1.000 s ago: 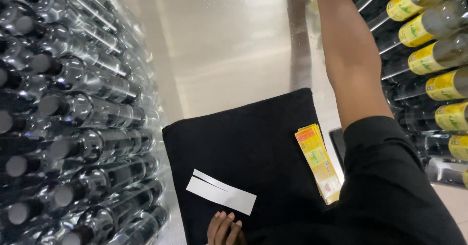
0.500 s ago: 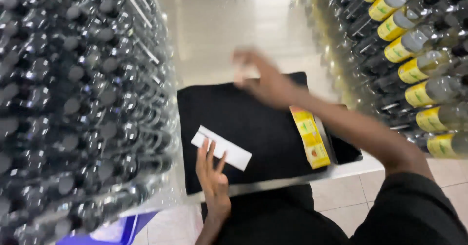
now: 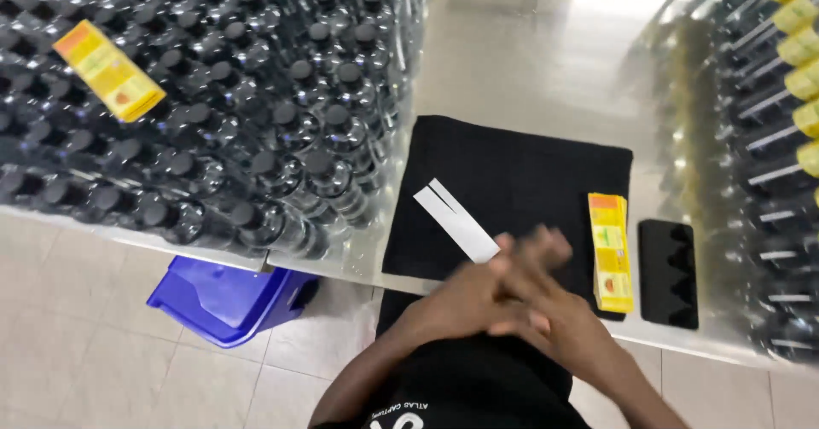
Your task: Manually applying adhesive labels to plastic bottles at a workstation
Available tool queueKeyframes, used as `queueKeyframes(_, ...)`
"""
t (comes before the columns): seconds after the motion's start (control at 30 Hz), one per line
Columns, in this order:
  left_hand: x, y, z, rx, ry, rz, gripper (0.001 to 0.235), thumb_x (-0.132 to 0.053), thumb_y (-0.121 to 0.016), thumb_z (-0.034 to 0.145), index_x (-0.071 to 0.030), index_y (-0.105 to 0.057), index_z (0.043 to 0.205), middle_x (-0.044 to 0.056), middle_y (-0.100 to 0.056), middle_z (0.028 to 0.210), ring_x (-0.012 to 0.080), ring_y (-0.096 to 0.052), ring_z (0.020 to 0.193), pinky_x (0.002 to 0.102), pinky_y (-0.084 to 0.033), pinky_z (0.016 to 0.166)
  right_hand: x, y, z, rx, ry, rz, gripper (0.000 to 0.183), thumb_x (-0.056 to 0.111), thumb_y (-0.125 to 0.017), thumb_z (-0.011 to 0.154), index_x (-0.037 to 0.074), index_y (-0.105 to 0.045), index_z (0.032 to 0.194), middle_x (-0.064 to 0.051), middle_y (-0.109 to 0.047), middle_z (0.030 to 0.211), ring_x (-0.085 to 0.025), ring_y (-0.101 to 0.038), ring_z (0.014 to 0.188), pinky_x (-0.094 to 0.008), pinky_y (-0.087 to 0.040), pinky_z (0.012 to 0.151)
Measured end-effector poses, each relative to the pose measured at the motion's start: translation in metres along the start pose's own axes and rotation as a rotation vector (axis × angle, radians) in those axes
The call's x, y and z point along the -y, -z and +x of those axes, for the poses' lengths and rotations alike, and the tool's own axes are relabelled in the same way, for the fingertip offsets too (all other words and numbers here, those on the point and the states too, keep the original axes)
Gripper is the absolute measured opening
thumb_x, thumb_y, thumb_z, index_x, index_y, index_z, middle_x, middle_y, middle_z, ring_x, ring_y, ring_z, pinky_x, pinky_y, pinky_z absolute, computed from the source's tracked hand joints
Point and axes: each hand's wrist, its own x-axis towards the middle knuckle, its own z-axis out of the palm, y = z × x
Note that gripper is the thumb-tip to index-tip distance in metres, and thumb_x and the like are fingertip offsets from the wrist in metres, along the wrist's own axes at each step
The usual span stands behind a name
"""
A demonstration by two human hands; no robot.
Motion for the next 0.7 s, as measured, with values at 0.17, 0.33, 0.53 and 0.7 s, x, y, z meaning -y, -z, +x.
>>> queueKeyframes(0.17, -0.007, -0.021, 0.031, -0.66, -0.345, -0.476, 0.101, -0.08, -0.043, 0.111, -0.016, -0.001, 0.178, 0.014, -0.006, 0.189, 0.0358, -0.013, 0.177, 0.059, -0.021, 0.145, -0.038, -0.066, 0.023, -0.368, 0.373, -0.237, 0.118, 0.08, -0.041, 0.1, -0.003, -0.001, 0.173, -0.035, 0.006, 0.181, -0.052, 0.007, 0.171, -0.064, -0.003, 0.14)
queueKeyframes(0.33, 0.024, -0.079, 0.045, -0.518, -0.47, -0.041, 0.096, -0.086, -0.018, 0.114, -0.02, -0.001, 0.181, 0.006, 0.006, 0.191, 0.0263, 0.006, 0.183, 0.056, 0.001, 0.154, -0.002, -0.014, 0.052, -0.859, 0.516, 0.196, 0.114, 0.084, -0.03, 0.105, -0.002, -0.004, 0.175, -0.025, 0.004, 0.186, -0.042, 0.005, 0.18, -0.055, -0.004, 0.152)
queueKeyframes(0.53, 0.1, -0.058, 0.055, -0.47, -0.535, 0.589, 0.108, -0.088, -0.024, 0.1, -0.013, -0.018, 0.178, 0.01, -0.02, 0.185, 0.0309, -0.017, 0.177, 0.048, -0.013, 0.149, -0.088, -0.033, 0.03, -0.316, 0.815, 1.563, 0.105, 0.083, -0.024, 0.112, -0.007, -0.076, 0.119, -0.012, -0.075, 0.135, -0.02, -0.06, 0.141, -0.035, -0.032, 0.125)
queueKeyframes(0.7, 0.076, -0.001, 0.018, -0.848, -0.5, 1.086, 0.111, -0.095, -0.007, 0.093, -0.024, -0.049, 0.166, 0.006, -0.044, 0.175, 0.0299, -0.029, 0.169, 0.052, 0.007, 0.139, -0.034, -0.076, 0.037, -0.48, 0.398, 1.131, 0.093, 0.072, -0.019, 0.111, 0.001, -0.045, 0.166, -0.01, -0.05, 0.171, -0.014, -0.044, 0.158, -0.02, -0.037, 0.124)
